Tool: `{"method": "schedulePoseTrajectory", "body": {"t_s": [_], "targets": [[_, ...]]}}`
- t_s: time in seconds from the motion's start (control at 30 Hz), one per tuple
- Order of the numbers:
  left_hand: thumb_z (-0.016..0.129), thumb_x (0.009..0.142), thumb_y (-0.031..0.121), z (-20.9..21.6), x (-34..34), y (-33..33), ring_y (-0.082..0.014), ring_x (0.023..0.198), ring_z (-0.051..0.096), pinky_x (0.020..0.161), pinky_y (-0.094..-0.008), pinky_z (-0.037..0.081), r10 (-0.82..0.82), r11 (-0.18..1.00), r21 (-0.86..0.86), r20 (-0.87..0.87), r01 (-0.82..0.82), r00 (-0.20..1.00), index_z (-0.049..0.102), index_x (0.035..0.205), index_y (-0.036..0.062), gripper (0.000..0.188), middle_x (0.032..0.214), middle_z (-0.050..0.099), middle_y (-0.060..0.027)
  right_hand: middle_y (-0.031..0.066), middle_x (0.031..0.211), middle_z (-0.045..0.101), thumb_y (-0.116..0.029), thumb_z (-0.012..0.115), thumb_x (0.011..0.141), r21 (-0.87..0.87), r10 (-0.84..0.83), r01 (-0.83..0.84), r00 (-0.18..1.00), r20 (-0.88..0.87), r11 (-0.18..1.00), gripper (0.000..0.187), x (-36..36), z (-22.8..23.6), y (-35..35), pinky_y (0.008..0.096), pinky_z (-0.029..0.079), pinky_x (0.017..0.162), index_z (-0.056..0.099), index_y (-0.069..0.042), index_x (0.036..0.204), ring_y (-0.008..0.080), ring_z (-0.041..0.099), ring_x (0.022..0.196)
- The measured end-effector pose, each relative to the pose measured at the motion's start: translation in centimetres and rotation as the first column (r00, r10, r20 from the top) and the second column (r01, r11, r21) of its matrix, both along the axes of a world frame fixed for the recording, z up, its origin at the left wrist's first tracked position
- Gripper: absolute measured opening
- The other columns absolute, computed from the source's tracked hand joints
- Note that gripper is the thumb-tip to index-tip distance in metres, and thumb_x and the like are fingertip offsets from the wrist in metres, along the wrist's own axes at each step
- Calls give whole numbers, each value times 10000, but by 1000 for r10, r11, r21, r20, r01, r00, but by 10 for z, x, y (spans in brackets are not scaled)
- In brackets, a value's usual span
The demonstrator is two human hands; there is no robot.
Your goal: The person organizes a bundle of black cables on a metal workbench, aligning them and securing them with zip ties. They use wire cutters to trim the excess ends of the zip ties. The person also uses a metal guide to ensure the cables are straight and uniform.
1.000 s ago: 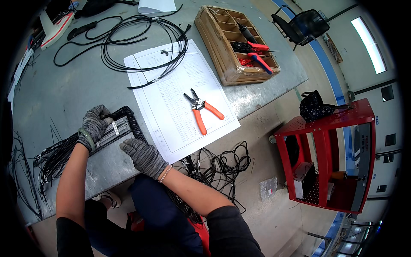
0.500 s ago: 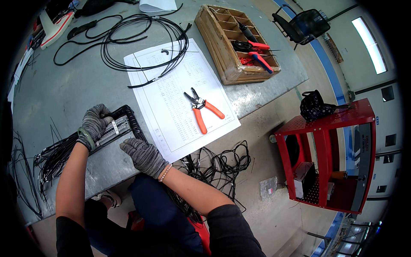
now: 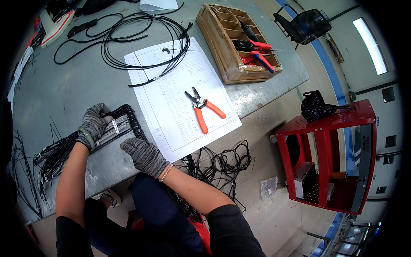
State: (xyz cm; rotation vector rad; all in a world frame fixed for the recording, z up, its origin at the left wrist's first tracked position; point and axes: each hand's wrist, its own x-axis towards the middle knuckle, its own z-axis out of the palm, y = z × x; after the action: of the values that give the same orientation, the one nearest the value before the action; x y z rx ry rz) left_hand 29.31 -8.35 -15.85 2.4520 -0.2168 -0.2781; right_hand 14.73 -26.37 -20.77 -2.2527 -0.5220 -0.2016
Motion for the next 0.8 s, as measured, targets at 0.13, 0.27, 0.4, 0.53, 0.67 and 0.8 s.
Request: {"method": "schedulePoseTrajectory", "body": {"t_s": [0.13,0.27,0.4,0.53,0.67,0.8], "targets": [[738,720,110,2,0,-1,-205,683,574,686,-336,486,8,1000,-8,-22,-8,1000,642,876,22,203,740,627,-109,150,1170,615,22,507,766,1,1,-1,1000,-3,1000,475,0,1,0,388,496,929,609,-82,1217,308,595,1080],[736,720,108,4,-1,-1,-207,680,578,685,-338,489,5,1000,3,-31,-5,999,642,869,25,195,738,631,-104,148,1169,616,28,509,761,7,-1,1,1000,-7,1000,473,0,3,0,384,502,918,614,-81,1209,306,598,1075],[738,721,123,0,1,2,-219,694,595,693,-350,494,-3,1000,6,-13,3,1000,645,870,30,199,752,642,-107,139,1149,622,32,512,752,26,-20,19,1000,13,999,467,-1,3,1,378,508,905,627,-86,1189,303,601,1063],[745,721,141,5,0,-2,-232,718,615,713,-354,504,2,1000,28,-24,-1,1000,648,878,35,212,770,653,-111,133,1115,628,30,516,747,48,-22,20,999,35,999,449,0,6,-1,376,507,898,635,-80,1166,299,603,1044],[750,724,147,8,1,-2,-232,747,630,731,-349,509,3,1000,32,-62,-1,998,652,885,41,216,801,666,-115,134,1086,633,23,528,749,46,14,-15,1000,15,999,410,3,16,-3,375,505,893,638,-60,1135,297,603,1027],[754,740,168,7,3,-2,-278,842,655,777,-371,513,-39,995,91,-46,43,998,653,934,59,244,895,682,-137,149,1054,633,-35,586,764,82,23,-25,999,23,996,387,3,35,-4,379,508,884,611,-45,1149,306,607,1004]]}}
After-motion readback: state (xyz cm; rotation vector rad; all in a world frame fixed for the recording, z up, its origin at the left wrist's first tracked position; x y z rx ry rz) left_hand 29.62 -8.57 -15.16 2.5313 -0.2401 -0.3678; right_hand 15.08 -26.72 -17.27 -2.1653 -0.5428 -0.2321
